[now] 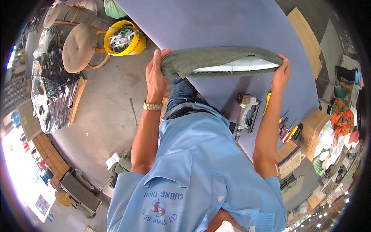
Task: The person staples green fabric onto a cushion frame using a pneumatic staple gun, then trims excess fabric with a utility knife. The person repeats this process on multiple cushion pieces, folding edges and securing them before cutting.
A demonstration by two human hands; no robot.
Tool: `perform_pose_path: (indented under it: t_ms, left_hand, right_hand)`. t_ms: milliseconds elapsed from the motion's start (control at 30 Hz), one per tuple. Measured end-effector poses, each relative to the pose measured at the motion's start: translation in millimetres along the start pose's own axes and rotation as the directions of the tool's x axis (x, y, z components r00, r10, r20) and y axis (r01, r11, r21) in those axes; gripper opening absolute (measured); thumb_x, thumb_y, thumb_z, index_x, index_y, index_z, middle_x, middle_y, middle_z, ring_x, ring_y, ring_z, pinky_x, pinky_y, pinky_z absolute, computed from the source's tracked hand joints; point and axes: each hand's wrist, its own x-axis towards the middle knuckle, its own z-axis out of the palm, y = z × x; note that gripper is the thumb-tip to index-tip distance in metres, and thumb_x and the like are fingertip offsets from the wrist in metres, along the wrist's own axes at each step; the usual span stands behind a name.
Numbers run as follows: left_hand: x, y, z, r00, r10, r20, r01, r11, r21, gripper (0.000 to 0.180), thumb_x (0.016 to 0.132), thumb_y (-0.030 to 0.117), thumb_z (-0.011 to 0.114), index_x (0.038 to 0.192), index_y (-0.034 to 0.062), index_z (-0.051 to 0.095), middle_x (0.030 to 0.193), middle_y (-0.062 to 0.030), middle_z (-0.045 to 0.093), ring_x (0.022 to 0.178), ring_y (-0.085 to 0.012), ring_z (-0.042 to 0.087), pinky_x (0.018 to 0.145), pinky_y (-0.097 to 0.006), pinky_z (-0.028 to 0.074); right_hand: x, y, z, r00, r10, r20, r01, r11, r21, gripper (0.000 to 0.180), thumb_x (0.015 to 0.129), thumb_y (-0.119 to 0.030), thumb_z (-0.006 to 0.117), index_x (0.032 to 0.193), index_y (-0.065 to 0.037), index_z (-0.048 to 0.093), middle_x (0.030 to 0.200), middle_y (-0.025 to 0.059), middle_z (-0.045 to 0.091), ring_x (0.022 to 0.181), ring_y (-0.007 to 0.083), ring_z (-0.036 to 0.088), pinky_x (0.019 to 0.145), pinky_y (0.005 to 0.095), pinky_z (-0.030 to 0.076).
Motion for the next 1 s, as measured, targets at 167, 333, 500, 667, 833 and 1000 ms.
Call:
perform_pose_path:
  t_ms: [167,333,500,667,833,1000]
  left_hand:
    - [-32.2,22.6,17.7,0.952,0.284,0.116,-0.304,0.83,0.468,0.051,0.107,0.042,0.056,0.136,0.0006,0.065,0.151,-0.0223,0.054,0.14,-0.03,0.051,0.115,-0.042,0.039]
    - [-23.6,12.3,-0.3,0.953,0.283,0.109,-0.301,0.847,0.439,0.045,0.11,0.035,0.052,0.131,-0.0015,0.066,0.147,-0.0193,0.058,0.128,-0.025,0.058,0.108,-0.037,0.045]
    - [-1.0,15.0,1.5,0.951,0.287,0.116,-0.309,0.855,0.417,0.06,0.114,0.043,0.035,0.121,-0.0029,0.072,0.136,-0.018,0.066,0.123,-0.0241,0.061,0.108,-0.036,0.045]
    - [14.2,18.2,3.6,0.96,0.263,0.101,-0.281,0.894,0.348,0.074,0.114,0.05,0.024,0.115,-0.0038,0.075,0.13,-0.0185,0.07,0.12,-0.0255,0.062,0.109,-0.036,0.045]
    - [6.9,15.6,5.2,0.959,0.276,0.068,-0.283,0.903,0.324,0.074,0.115,0.048,0.024,0.113,-0.0057,0.074,0.124,-0.0202,0.071,0.119,-0.0284,0.064,0.109,-0.037,0.045]
    - [1.8,5.0,-1.5,0.942,0.335,0.03,-0.327,0.892,0.312,0.07,0.115,0.046,0.026,0.114,-0.0044,0.074,0.124,-0.0177,0.072,0.116,-0.0264,0.065,0.105,-0.036,0.047]
  right_hand:
    - [1.8,4.7,-1.0,0.999,-0.012,-0.038,0.011,0.999,-0.035,0.041,0.11,-0.03,0.044,0.109,-0.003,0.075,0.117,0.0109,0.068,0.109,0.0232,0.062,0.098,0.0366,0.047]
    - [-4.9,-13.8,11.6,0.991,-0.106,-0.086,0.097,0.99,-0.102,0.041,0.109,-0.029,0.043,0.108,-0.004,0.075,0.12,0.0128,0.069,0.111,0.0257,0.063,0.099,0.0378,0.047]
    - [11.5,-13.3,15.7,0.998,-0.049,-0.042,0.043,0.991,-0.129,0.04,0.108,-0.03,0.045,0.108,-0.003,0.075,0.12,0.0143,0.07,0.112,0.0276,0.064,0.098,0.0381,0.048]
    - [29.6,-12.0,23.2,0.998,-0.034,-0.052,0.027,0.991,-0.131,0.039,0.107,-0.032,0.048,0.108,-0.004,0.076,0.115,0.0128,0.071,0.108,0.0263,0.065,0.095,0.0389,0.049]
    - [23.7,-14.7,21.9,0.998,0.011,-0.066,-0.019,0.992,-0.122,0.038,0.106,-0.033,0.049,0.106,-0.006,0.076,0.109,0.008,0.071,0.103,0.0228,0.064,0.094,0.0368,0.048]
    - [26.2,-0.5,21.7,0.997,-0.033,-0.075,0.029,0.998,-0.054,0.038,0.106,-0.033,0.051,0.103,-0.005,0.077,0.102,0.0064,0.071,0.097,0.0215,0.063,0.09,0.0356,0.048]
